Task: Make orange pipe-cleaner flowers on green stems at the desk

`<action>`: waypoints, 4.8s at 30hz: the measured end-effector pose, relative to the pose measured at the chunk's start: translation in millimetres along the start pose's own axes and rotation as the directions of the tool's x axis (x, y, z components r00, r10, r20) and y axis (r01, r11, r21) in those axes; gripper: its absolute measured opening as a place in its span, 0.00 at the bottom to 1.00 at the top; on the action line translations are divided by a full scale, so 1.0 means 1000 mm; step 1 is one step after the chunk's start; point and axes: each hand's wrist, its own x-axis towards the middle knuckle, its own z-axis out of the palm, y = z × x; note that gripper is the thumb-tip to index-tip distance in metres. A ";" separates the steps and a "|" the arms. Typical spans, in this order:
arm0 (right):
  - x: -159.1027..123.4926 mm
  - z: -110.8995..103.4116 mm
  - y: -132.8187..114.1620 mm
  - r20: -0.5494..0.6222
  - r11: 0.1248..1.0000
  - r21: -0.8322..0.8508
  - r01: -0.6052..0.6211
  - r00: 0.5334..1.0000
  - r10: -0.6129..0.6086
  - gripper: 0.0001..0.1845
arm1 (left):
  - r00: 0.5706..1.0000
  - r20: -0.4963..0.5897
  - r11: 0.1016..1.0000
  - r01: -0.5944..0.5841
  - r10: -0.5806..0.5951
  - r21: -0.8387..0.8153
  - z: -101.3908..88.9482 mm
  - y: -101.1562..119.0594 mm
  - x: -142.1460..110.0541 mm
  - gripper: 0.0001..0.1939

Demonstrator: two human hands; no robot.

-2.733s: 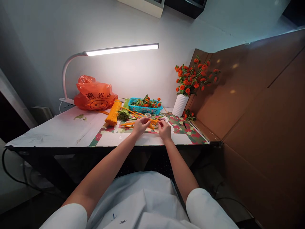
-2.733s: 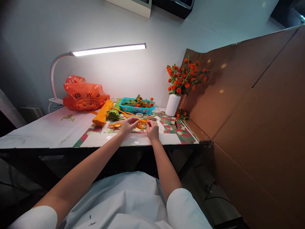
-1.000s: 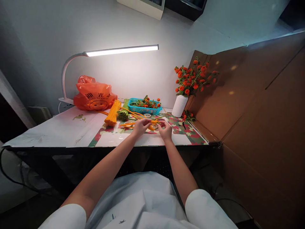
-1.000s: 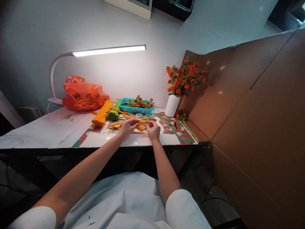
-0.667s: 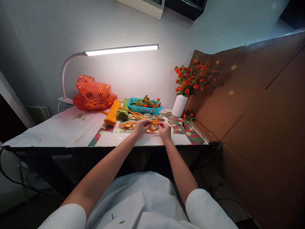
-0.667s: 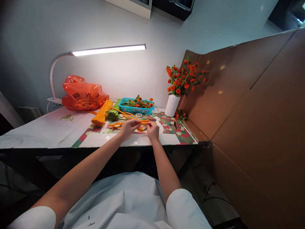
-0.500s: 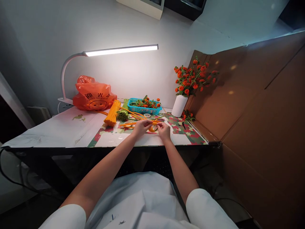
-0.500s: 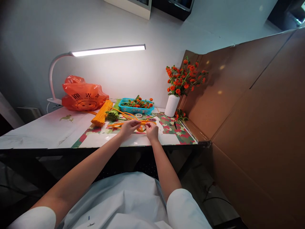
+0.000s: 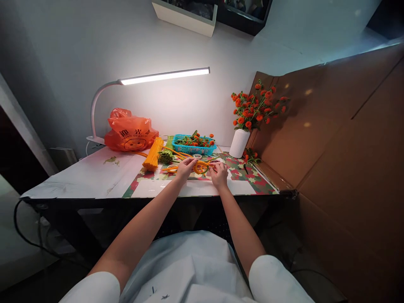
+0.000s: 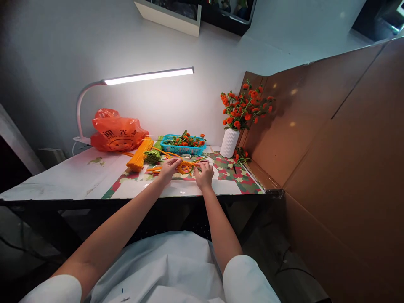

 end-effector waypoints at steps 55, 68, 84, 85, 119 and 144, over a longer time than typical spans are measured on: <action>-0.007 0.003 0.002 0.314 0.953 0.301 -0.046 0.948 -0.053 0.14 | 0.997 -0.027 0.964 0.057 -0.067 -0.258 -0.013 0.007 0.010 0.21; 0.008 0.021 -0.023 0.532 0.816 0.547 -0.187 0.830 -0.167 0.28 | 0.978 0.198 0.998 -0.061 0.059 0.005 -0.009 -0.002 0.003 0.35; 0.003 0.032 -0.010 0.266 0.734 0.621 -0.276 0.955 0.133 0.23 | 0.984 0.138 0.955 -0.147 0.114 0.258 -0.012 0.002 0.001 0.23; 0.003 0.031 -0.012 0.297 0.709 0.643 -0.290 0.947 0.118 0.23 | 0.991 0.101 0.976 -0.104 0.086 0.192 -0.010 0.004 0.002 0.23; 0.001 0.036 -0.021 0.697 0.474 0.636 -0.608 0.717 -0.016 0.26 | 0.996 0.090 0.992 0.000 -0.012 0.126 -0.014 -0.004 0.007 0.26; -0.001 0.038 -0.018 0.491 0.595 0.671 -0.443 0.866 0.091 0.23 | 0.991 0.020 0.988 0.133 -0.132 -0.075 -0.010 0.007 -0.003 0.17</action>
